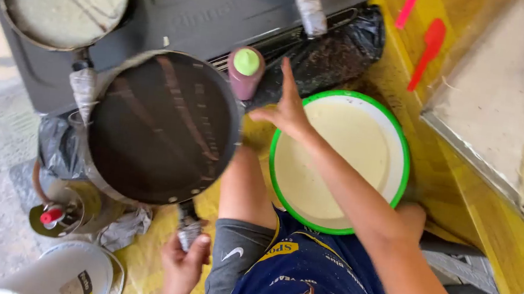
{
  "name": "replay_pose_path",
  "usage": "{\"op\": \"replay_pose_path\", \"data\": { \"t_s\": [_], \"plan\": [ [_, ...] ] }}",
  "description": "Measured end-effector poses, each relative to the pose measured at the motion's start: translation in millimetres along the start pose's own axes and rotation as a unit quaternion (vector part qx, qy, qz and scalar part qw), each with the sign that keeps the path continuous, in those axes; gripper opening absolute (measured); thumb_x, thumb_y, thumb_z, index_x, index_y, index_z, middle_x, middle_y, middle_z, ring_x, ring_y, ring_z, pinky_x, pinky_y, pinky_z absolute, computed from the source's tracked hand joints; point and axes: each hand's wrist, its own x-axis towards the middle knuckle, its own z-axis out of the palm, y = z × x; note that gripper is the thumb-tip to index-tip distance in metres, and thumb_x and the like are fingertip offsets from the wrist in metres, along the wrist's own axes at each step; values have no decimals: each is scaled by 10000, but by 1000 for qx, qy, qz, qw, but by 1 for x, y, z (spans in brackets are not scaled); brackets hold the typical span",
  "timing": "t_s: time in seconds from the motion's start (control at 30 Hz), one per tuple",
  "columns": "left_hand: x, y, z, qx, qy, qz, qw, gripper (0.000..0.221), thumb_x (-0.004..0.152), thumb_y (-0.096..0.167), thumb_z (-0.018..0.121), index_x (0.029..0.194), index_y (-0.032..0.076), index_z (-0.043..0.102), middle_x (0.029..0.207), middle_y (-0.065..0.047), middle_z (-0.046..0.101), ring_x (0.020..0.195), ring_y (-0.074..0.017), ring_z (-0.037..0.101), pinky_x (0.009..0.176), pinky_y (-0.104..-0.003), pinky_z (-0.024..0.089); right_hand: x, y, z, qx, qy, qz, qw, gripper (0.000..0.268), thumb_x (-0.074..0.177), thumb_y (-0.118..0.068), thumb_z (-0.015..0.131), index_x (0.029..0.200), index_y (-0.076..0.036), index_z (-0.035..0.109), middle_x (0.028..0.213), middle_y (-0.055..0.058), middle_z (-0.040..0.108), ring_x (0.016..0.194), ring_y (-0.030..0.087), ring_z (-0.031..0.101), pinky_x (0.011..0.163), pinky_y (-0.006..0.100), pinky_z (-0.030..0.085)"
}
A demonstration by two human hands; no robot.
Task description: Preparing and cooking crepes on multiple pans, including pouring batter, spreading it with a ladle, and stacking finished crepes.
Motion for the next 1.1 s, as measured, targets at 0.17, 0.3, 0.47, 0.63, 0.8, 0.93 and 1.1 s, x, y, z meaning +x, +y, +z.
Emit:
{"op": "replay_pose_path", "data": {
  "t_s": [0.17, 0.3, 0.47, 0.63, 0.8, 0.93, 1.1],
  "plan": [
    [-1, 22, 46, 90, -113, -74, 987, 178, 896, 165, 700, 897, -12, 711, 580, -77, 657, 473, -166, 582, 478, -288, 482, -187, 16, -119, -410, -109, 133, 896, 743, 864, -376, 674, 1493, -44, 458, 1417, 199, 578, 1266, 410, 547, 1019, 490, 438],
    [16, 12, 76, 294, -188, -12, 937, 434, 873, 489, 753, 608, 150, 695, 470, -89, 663, 503, -278, 702, 532, -372, 520, -376, 110, -173, -711, -206, 269, 616, 514, 897, -289, 531, 1377, -204, 695, 1045, 217, 740, 1038, 523, 597, 803, 628, 390],
    [23, 17, 103, 317, -236, -16, 918, 452, 871, 473, 764, 612, 114, 673, 459, -60, 663, 453, -192, 695, 537, -287, 542, -373, 63, -209, -699, -115, 195, 678, 194, 856, -255, 597, 1003, -222, 719, 805, 68, 686, 768, 347, 668, 605, 471, 420],
    [35, 12, 124, 316, -260, 1, 912, 425, 892, 401, 759, 643, 70, 667, 494, -64, 679, 449, -177, 691, 564, -278, 554, -327, 9, -240, -767, -156, 41, 621, 128, 728, -98, 641, 704, -203, 570, 632, -38, 481, 562, 202, 528, 486, 339, 382],
    [52, 17, 127, 374, -249, 28, 893, 474, 867, 514, 765, 625, 118, 665, 460, -26, 641, 465, -173, 689, 574, -281, 557, -314, -78, -285, -774, -116, 65, 619, 89, 823, -121, 651, 910, -136, 636, 728, -6, 538, 652, 204, 581, 508, 326, 402],
    [76, 0, 134, 501, -155, 276, 805, 628, 867, 679, 703, 688, 79, 649, 533, -181, 615, 637, -418, 712, 578, -498, 573, -335, -101, -313, -777, -47, 95, 620, 58, 807, -207, 664, 864, -206, 669, 773, -22, 534, 710, 194, 596, 563, 319, 413],
    [63, 59, 160, 566, -88, 413, 708, 550, 913, 614, 665, 739, 93, 686, 597, -156, 666, 633, -390, 736, 623, -512, 600, -351, -102, -318, -634, -28, 327, 700, 368, 892, -451, 621, 1216, -326, 743, 947, 17, 727, 936, 273, 754, 777, 428, 580]
  ]
}}
